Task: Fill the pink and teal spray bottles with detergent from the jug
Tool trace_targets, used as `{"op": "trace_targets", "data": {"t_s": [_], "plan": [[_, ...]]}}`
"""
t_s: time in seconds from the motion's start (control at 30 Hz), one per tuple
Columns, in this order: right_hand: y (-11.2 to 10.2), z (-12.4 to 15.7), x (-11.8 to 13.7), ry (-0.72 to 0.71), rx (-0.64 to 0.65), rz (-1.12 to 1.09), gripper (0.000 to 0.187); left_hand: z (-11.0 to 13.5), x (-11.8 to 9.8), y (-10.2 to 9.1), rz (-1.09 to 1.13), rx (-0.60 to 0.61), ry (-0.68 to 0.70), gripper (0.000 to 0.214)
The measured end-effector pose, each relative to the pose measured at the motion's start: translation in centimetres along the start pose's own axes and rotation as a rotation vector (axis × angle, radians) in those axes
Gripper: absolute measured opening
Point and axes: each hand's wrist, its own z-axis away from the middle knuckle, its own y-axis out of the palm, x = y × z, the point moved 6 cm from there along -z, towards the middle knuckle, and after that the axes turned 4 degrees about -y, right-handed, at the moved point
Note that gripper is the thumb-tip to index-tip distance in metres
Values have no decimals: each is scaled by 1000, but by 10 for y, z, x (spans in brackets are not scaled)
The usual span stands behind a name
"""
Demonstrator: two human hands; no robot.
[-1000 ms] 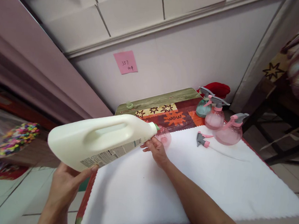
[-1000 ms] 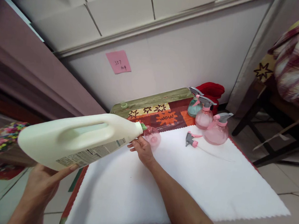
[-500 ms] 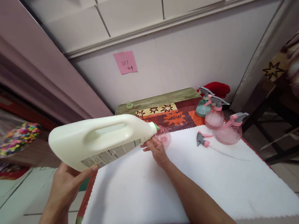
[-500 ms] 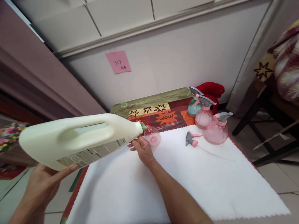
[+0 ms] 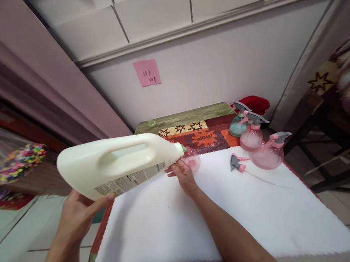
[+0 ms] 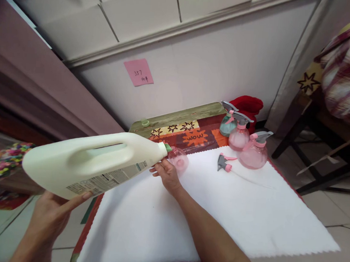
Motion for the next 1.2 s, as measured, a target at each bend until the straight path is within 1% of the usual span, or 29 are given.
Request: {"op": "trace_targets", "data": {"t_s": [0.17, 0.33, 0.63, 0.8, 1.0, 1.2], "plan": [[0, 0, 1, 2, -2, 13, 38, -1, 4, -3, 7, 8, 1, 72], [0, 0, 1, 1, 3, 17, 39, 0, 3, -2, 12, 15, 6, 74], [0, 0, 2, -3, 2, 18, 38, 1, 0, -2, 17, 14, -5, 66], [0, 0, 3, -7, 9, 19, 37, 1, -1, -1, 17, 10, -13, 70], [0, 0, 1, -8, 4, 15, 38, 2, -3, 0, 11, 18, -7, 71], [0, 0, 2, -10, 3, 22, 37, 2, -5, 1, 6, 0, -7, 72]]}}
